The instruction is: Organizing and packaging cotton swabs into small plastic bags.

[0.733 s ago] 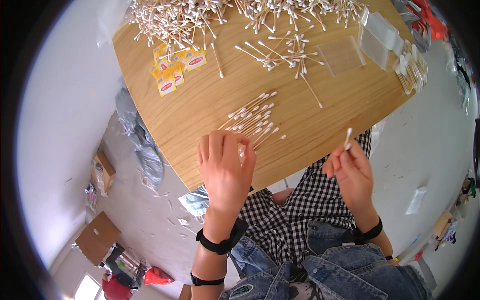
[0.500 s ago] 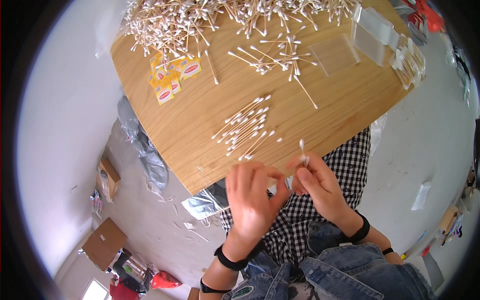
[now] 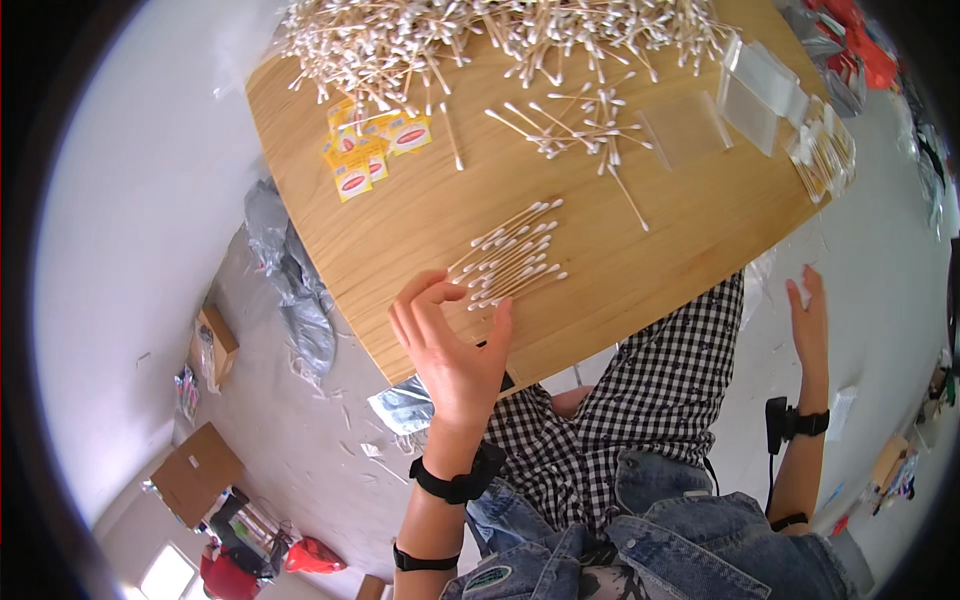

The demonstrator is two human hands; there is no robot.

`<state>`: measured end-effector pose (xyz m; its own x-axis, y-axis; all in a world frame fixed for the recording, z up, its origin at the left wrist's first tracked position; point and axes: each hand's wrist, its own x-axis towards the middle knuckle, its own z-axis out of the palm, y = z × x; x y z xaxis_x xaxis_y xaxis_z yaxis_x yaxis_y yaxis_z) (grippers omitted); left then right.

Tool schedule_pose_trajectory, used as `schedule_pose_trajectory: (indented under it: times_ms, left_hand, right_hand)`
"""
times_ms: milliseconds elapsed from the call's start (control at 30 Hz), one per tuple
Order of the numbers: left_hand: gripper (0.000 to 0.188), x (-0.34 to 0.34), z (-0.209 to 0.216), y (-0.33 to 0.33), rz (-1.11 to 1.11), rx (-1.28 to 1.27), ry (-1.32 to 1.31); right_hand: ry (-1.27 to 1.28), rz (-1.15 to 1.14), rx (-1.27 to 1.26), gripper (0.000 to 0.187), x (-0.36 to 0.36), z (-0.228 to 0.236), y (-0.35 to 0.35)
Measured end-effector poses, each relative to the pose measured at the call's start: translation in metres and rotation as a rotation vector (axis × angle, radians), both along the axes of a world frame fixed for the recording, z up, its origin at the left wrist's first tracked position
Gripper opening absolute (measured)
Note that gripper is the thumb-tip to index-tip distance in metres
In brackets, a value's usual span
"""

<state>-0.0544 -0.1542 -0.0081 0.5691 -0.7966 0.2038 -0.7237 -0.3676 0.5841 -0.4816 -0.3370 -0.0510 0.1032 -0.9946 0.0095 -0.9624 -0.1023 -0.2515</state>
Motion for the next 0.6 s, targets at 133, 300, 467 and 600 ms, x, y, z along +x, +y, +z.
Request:
schedule_pose_trajectory:
  times_ms: [133, 300, 467, 600]
  left_hand:
    - [0.029, 0.005, -0.011, 0.017, 0.219, -0.396, 0.397]
    - [0.045, -0.011, -0.015, 0.002, 0.436, -0.791, 0.918]
    - [0.055, -0.022, -0.020, -0.015, 0.368, -0.858, 0.990]
    - [0.060, -0.026, -0.018, -0.024, 0.318, -0.804, 0.996]
  right_hand:
    - [-0.671, -0.005, 0.026, 0.038, 0.095, 0.041, 0.010]
    - [-1.149, 0.350, 0.305, 0.044, 0.231, 0.042, 0.066]
    - [-0.618, 0.767, 0.119, 0.077, 0.290, 0.040, 0.075]
    - [-0.578, 0.787, 0.140, 0.083, 0.303, 0.034, 0.068]
